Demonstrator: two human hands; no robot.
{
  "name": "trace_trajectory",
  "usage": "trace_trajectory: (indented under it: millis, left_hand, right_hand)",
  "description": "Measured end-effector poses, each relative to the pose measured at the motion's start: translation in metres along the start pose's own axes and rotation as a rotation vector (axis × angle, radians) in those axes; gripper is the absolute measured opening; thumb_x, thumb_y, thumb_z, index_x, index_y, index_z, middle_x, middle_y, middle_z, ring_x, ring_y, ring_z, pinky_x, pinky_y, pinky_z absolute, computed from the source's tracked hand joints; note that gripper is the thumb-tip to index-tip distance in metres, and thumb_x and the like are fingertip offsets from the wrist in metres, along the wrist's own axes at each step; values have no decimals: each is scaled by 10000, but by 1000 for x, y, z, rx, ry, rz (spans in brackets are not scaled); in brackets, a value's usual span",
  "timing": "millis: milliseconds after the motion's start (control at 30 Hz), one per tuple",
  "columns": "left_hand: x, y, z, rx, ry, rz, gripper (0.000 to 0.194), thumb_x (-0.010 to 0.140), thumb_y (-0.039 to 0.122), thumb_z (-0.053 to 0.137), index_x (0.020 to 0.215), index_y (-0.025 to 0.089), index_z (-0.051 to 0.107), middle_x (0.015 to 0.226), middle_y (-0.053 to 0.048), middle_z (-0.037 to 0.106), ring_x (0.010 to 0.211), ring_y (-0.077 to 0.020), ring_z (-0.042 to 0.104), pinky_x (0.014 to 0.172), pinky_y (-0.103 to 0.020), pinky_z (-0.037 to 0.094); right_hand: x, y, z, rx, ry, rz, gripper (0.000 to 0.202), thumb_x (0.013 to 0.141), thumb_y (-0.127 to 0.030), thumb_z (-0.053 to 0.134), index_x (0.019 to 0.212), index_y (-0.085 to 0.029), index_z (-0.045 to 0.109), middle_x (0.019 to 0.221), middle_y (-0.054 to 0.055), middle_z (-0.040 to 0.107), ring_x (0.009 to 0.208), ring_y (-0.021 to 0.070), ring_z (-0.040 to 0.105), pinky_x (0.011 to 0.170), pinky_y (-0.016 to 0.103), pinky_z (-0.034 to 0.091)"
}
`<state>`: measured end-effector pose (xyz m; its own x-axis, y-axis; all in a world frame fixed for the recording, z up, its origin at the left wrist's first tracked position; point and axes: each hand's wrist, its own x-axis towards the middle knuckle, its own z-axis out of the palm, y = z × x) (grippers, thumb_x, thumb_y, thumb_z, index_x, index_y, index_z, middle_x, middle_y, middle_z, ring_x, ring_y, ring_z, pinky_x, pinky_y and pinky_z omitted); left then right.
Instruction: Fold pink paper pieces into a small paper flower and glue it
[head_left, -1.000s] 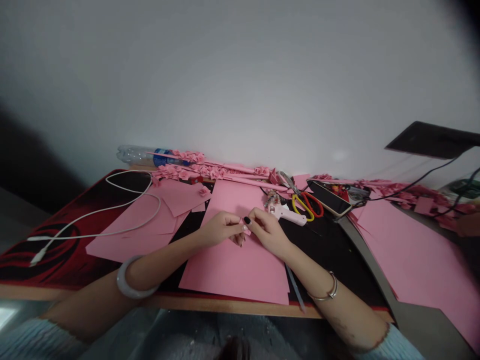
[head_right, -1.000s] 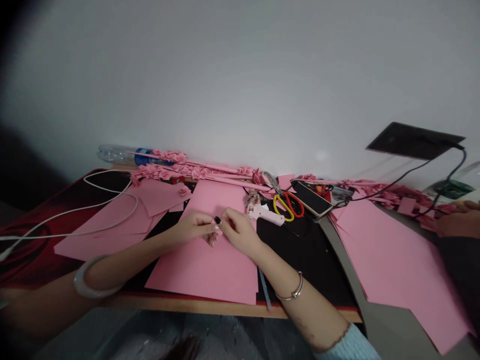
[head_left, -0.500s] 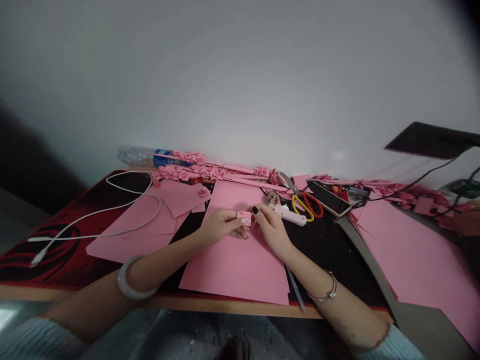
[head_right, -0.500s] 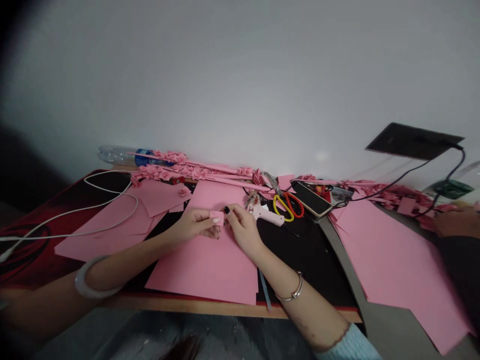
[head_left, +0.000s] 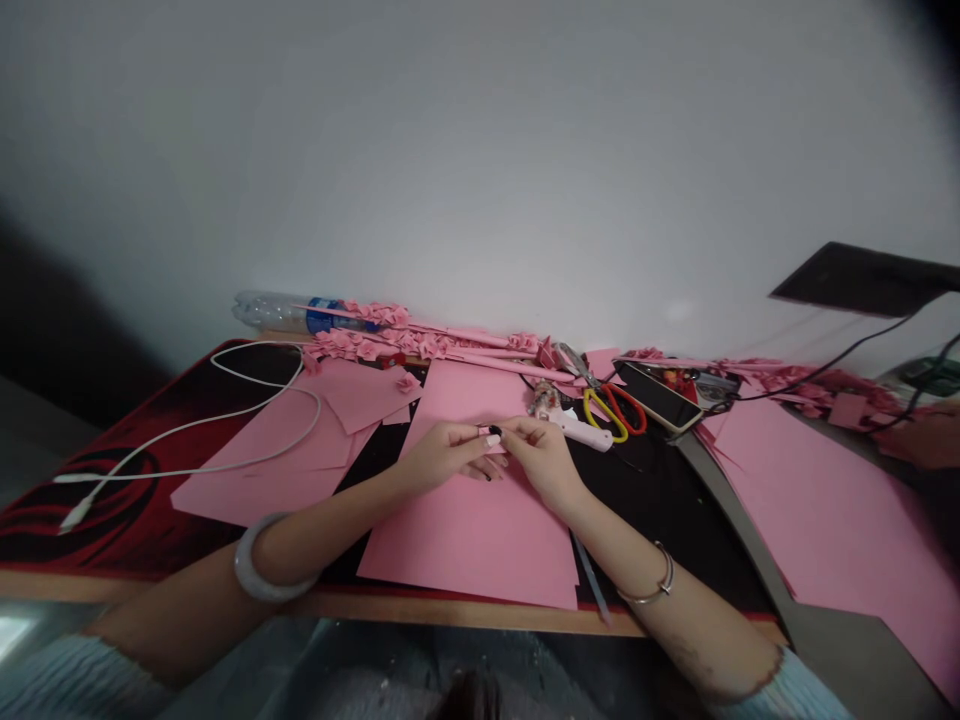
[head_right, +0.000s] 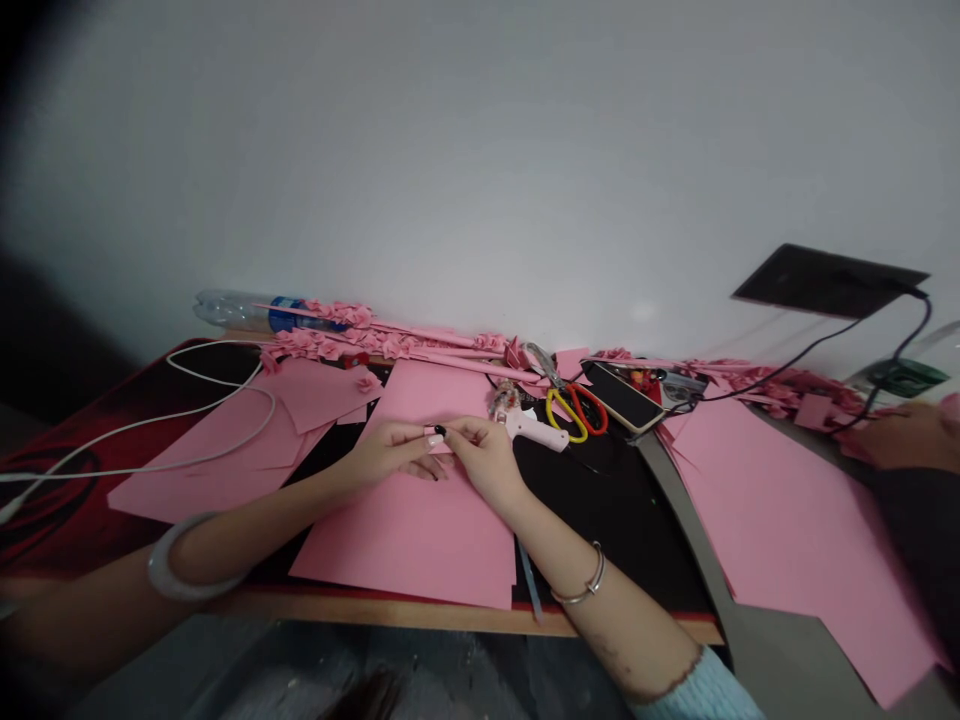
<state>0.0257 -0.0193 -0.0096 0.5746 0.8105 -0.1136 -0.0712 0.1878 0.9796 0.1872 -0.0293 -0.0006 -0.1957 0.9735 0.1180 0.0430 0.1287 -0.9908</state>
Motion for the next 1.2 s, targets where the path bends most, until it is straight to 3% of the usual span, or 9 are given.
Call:
trace_trajectory:
  millis: [233, 367, 533, 700, 1033, 1200]
  left_hand:
    - [0, -2, -1, 48, -13, 32, 331, 800, 405, 522, 892, 105, 625, 884, -115, 678, 623, -144, 652, 607, -251, 512]
    - [-1, -1, 0, 45, 14, 36, 332, 810, 404, 506, 852, 98, 628, 832, -106, 684, 624, -150, 655, 611, -251, 515]
    - [0, 0, 0, 6, 55, 44, 307, 806, 382, 520, 851, 100, 634, 774, -94, 690, 654, -155, 657, 639, -260, 521]
    - [-2, 3, 2, -10, 78, 49, 314, 793, 393, 534, 788, 94, 628, 725, -89, 687, 631, -148, 652, 637, -266, 523]
    - [-2, 2, 2, 72, 49, 88, 279, 790, 364, 551, 801, 103, 649, 711, -83, 688, 648, -154, 662, 627, -252, 521]
    - [-2, 5, 1, 55, 44, -5, 301, 739, 386, 608, 834, 103, 644, 717, -91, 692, 658, -172, 666, 632, -266, 517]
  right_hand:
    - [1, -3, 2, 75, 90, 10, 127, 678, -269, 659, 658, -143, 652, 653, 27, 659, 559, 116, 564, 548, 245, 452]
    - [0, 0, 0, -104, 119, -67, 129, 722, -257, 617, 717, -141, 672, 728, 61, 684, 652, 153, 606, 624, 278, 475]
    - [-5, -3, 0, -332, 104, -255, 200, 812, -228, 505, 879, -172, 685, 960, 83, 680, 877, 195, 620, 761, 316, 475]
    - [-8, -8, -1, -463, 84, -383, 225, 824, -220, 487, 928, -203, 686, 994, 73, 677, 907, 195, 619, 825, 336, 459]
    - [-1, -4, -2, -238, 80, -137, 168, 769, -225, 548, 819, -157, 693, 853, 71, 699, 745, 171, 632, 696, 293, 487]
    - [-1, -6, -2, -194, 60, -114, 126, 741, -223, 574, 766, -165, 684, 755, 38, 686, 682, 153, 610, 663, 291, 487]
